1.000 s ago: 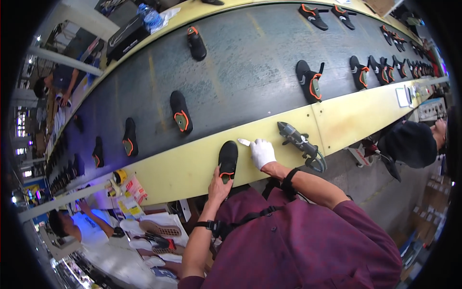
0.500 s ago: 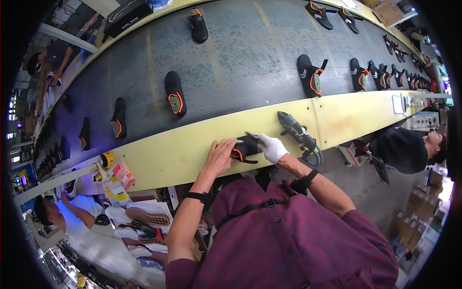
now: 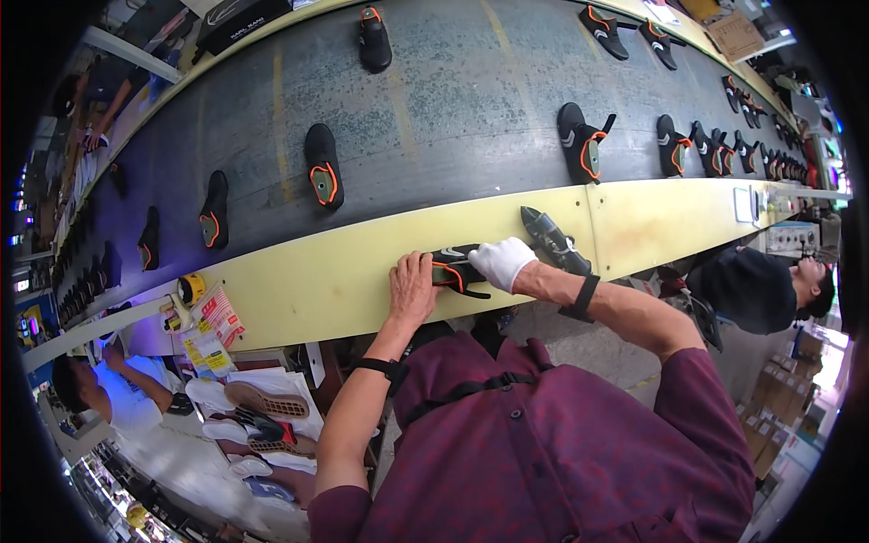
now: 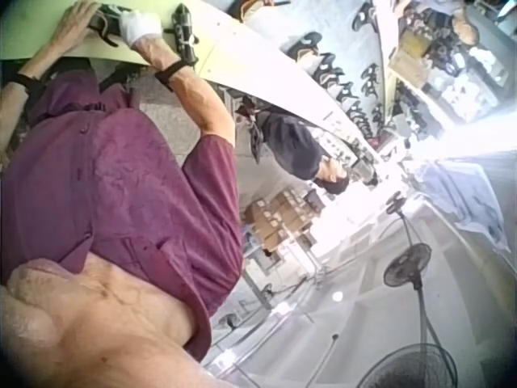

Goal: Applying finishing details or checking components of shoes on an assembly line conveyor.

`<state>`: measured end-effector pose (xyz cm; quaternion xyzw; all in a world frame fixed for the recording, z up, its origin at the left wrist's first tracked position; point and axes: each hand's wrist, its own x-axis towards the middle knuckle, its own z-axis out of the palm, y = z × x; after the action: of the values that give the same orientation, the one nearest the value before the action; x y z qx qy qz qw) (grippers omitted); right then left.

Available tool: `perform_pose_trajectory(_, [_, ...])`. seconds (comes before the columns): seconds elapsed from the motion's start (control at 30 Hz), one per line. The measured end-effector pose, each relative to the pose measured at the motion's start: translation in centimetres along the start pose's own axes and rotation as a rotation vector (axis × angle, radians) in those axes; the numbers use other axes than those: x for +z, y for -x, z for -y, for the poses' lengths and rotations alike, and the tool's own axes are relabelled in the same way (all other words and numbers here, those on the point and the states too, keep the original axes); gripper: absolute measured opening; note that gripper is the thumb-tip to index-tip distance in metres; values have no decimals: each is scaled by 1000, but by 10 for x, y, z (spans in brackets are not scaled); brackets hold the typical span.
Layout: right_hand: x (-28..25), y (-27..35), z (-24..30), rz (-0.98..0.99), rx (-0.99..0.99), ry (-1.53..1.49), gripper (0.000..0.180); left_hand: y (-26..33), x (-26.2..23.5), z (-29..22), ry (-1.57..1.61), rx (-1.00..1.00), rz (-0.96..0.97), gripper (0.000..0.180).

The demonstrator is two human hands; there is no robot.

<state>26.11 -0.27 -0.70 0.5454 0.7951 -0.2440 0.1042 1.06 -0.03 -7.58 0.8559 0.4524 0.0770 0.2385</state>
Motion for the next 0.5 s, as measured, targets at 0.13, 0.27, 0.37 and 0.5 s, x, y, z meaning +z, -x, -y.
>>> perform_pose_trajectory(0.13, [-6,-3,-7,39,-59,41,14,0,-2,-4,-5,-2,6,78])
perform_pose_trajectory(0.27, [-5,-7,-10,6,-141,68,13,0,-2,-4,-6,-33,38,77])
perform_pose_trajectory(0.37, [-1,-8,-12,-46,-161,65,13,-1,-2,-3,-15,-37,33,76])
perform_pose_trajectory(0.5, [-3,-6,-13,8,-131,59,13,-3,-2,-6,-16,-41,44,76])
